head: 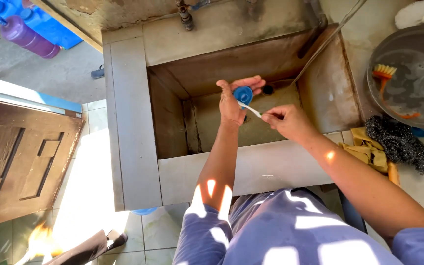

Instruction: The person cleans and scrubs blue plastic water bottle caps with a toothbrush and scrub brush at a sink, then places them on bottles.

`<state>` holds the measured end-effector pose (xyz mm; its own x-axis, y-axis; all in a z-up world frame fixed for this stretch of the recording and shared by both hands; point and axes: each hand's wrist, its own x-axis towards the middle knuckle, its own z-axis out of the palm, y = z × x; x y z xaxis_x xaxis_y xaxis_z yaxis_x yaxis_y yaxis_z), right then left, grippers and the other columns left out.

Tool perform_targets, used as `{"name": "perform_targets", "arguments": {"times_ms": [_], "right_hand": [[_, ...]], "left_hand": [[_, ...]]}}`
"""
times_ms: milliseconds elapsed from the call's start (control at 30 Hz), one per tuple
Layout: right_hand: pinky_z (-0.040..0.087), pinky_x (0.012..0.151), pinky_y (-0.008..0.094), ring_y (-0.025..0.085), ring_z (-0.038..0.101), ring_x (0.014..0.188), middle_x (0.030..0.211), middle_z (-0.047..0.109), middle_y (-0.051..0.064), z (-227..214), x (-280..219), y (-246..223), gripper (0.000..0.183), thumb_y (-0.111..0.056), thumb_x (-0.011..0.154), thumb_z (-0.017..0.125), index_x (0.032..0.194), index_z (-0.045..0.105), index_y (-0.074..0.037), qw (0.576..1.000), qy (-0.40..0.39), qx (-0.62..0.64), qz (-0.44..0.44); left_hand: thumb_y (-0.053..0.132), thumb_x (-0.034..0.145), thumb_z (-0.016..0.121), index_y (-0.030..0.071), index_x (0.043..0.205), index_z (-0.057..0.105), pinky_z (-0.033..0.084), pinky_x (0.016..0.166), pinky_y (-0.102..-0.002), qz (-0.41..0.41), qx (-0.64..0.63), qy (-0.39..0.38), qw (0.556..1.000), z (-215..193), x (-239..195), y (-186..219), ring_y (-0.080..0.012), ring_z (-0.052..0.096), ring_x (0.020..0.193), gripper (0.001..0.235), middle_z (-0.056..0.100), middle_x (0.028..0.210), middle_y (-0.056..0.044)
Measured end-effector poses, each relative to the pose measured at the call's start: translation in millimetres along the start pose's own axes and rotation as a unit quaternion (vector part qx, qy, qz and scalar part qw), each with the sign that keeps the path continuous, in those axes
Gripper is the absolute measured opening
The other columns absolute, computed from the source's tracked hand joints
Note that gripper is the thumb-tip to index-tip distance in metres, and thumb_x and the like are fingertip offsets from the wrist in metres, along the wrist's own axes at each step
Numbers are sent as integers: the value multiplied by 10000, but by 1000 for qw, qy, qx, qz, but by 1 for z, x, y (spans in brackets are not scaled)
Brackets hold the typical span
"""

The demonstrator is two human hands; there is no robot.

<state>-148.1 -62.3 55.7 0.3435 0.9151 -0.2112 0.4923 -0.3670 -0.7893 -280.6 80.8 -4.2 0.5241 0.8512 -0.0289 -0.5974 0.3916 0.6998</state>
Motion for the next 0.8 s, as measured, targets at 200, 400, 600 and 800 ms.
{"name": "perform_targets", "arguments": {"times_ms": [200,400,600,800], "right_hand": [[448,721,372,208,628,839,847,622,-19,-46,5,-19,93,-178,895,804,973,803,-229,884,213,-325,-261],[420,840,379,187,607,886,871,629,-39,-76,17,-44,133,-231,866,810,995,806,-259,812,162,-354,-436],[470,735,386,226,648,818,831,643,-2,-78,27,26,137,-270,918,787,1028,800,-189,902,84,-270,-327],[499,624,371,279,653,675,778,688,52,-20,0,30,195,-292,954,782,1055,809,-127,984,125,-37,-119]], "left_hand": [[720,1049,208,-111,1157,704,552,1072,-408,-32,120,-65,990,2,0,-8,-353,709,1168,973,716,1252,-240],[711,967,180,-24,1168,699,636,721,-380,-251,199,-129,938,17,-8,-1,-318,780,956,922,743,1192,-189],[664,1031,275,-73,1152,727,606,664,-370,-133,211,-139,959,12,-6,-7,-328,778,902,873,761,1135,-209],[670,1081,276,-67,1175,732,578,965,-362,110,163,-75,978,23,-4,-11,-280,737,1050,871,734,1254,-188]]}}
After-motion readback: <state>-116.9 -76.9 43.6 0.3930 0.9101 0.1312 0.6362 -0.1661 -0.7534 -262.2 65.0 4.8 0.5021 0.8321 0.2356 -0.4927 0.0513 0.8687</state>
